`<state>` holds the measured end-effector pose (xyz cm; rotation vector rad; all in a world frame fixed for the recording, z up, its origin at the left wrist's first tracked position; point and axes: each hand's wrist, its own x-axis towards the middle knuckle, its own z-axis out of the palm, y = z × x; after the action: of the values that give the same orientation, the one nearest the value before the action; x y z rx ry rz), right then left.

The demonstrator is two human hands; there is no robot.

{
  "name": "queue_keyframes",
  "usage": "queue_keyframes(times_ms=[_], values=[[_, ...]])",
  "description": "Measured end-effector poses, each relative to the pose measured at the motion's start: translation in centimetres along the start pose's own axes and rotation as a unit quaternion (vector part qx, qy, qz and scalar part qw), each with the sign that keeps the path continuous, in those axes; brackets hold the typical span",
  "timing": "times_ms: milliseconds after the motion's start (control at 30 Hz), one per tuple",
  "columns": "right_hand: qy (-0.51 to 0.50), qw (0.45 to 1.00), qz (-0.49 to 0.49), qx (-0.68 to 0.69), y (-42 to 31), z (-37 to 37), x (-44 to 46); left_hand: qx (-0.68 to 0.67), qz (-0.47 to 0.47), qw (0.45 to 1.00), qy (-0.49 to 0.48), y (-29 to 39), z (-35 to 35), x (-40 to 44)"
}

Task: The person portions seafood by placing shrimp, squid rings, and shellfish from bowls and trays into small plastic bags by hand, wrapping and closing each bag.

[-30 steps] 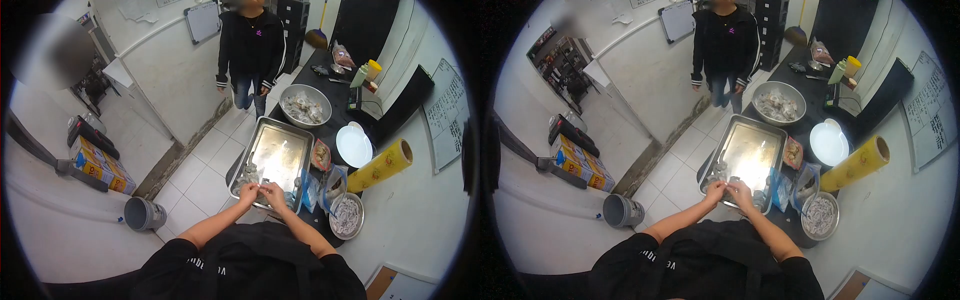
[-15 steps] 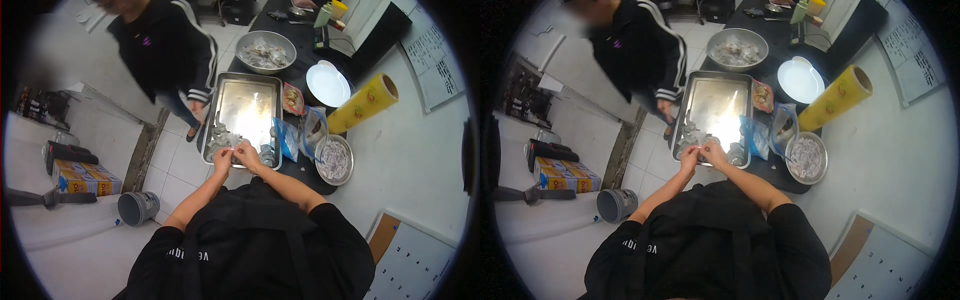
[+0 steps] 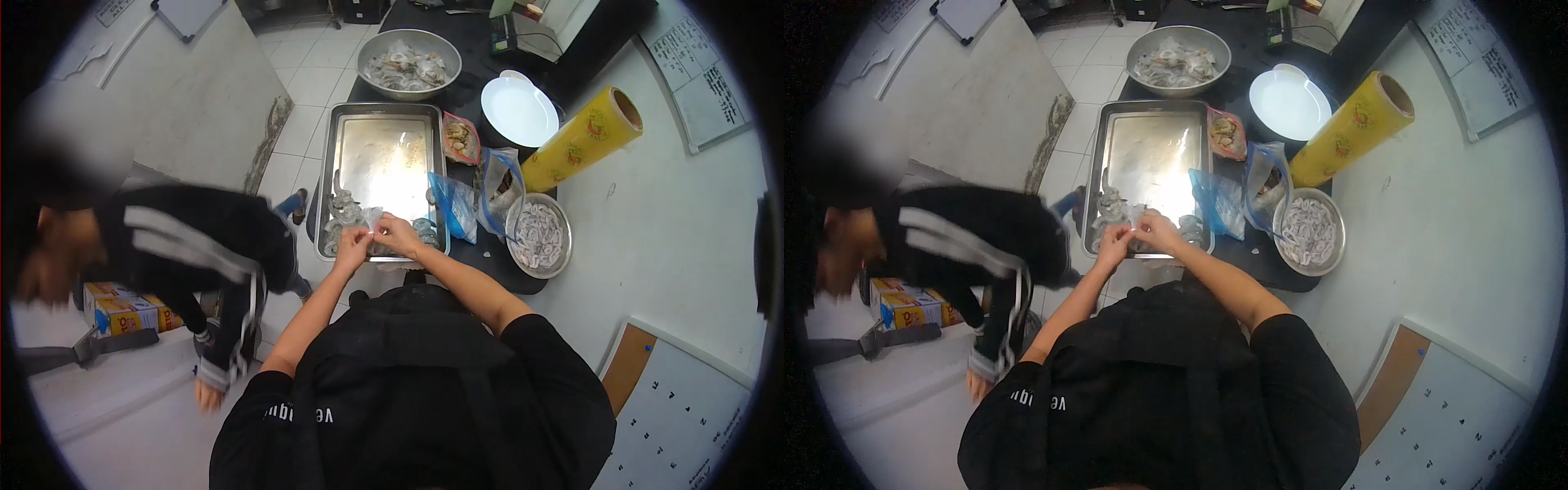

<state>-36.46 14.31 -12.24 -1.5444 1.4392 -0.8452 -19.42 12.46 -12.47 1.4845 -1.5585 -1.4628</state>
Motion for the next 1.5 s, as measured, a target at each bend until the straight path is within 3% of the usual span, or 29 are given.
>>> queue_keyframes(times_ms=[33,167,200,233,300,400,467,700,833,967,1067,1133,1200,1267,1300,1367,1433,1500], values=[[0.005,0.999,-0.038,-0.020,0.1,-0.1,0.0,0.078,0.097,0.992,0.018,0.2,0.0,-0.2],[-0.022,0.992,-0.121,-0.023,0.8,-0.7,0.2,0.077,0.176,0.981,-0.029,-1.4,-0.9,0.8],[-0.023,0.991,-0.127,-0.016,0.9,-0.7,0.4,-0.031,0.023,0.995,-0.092,0.4,-1.5,0.3],[-0.021,0.992,-0.125,-0.018,1.1,-0.7,0.4,-0.136,-0.133,0.970,-0.151,1.6,-1.7,0.0],[-0.020,0.998,-0.046,0.043,0.1,-1.0,0.5,-0.142,-0.137,0.970,-0.143,1.3,-1.3,0.0],[0.033,0.999,0.037,0.019,-1.3,-0.8,0.7,-0.253,-0.201,0.944,-0.069,0.8,-0.1,-0.3],[0.044,0.999,0.026,0.007,-2.1,-0.3,0.7,-0.362,-0.248,0.898,-0.010,0.8,0.8,-0.6],[0.043,0.997,0.065,-0.020,-2.1,-0.6,1.3,-0.372,-0.206,0.905,0.015,0.3,1.3,-0.6],[-0.001,0.990,0.140,0.009,-2.4,-0.5,1.1,-0.299,-0.201,0.933,0.013,0.5,1.1,-0.8],[0.032,0.993,0.104,-0.052,-2.8,-0.2,0.9,-0.212,-0.172,0.962,-0.002,0.4,0.8,-0.6],[0.036,0.993,0.075,-0.080,-3.3,-0.2,0.6,-0.145,-0.133,0.980,0.040,1.0,1.3,-0.4],[0.065,0.946,-0.194,-0.251,-3.8,-0.3,0.3,-0.161,-0.166,0.972,0.025,1.3,0.8,0.0],[0.045,0.936,-0.243,-0.251,-4.4,-1.2,0.2,-0.178,-0.204,0.963,0.011,1.8,0.3,-0.2],[0.027,0.925,-0.288,-0.247,-5.5,-2.1,0.2,-0.104,-0.045,0.993,0.014,2.4,-0.2,-0.6],[0.035,0.922,-0.296,-0.247,-6.4,-2.7,0.1,-0.105,-0.048,0.993,0.013,2.6,-0.5,-0.7],[0.043,0.919,-0.303,-0.247,-8.1,-3.9,0.0,-0.118,0.097,0.987,-0.046,3.1,-1.2,-0.4],[0.022,0.923,-0.290,-0.253,-9.5,-4.9,0.3,-0.099,0.093,0.987,-0.091,3.0,-2.1,0.3],[0.045,0.921,-0.309,-0.234,-10.1,-5.8,0.8,0.047,0.168,0.980,-0.100,5.5,-2.9,-0.8]])
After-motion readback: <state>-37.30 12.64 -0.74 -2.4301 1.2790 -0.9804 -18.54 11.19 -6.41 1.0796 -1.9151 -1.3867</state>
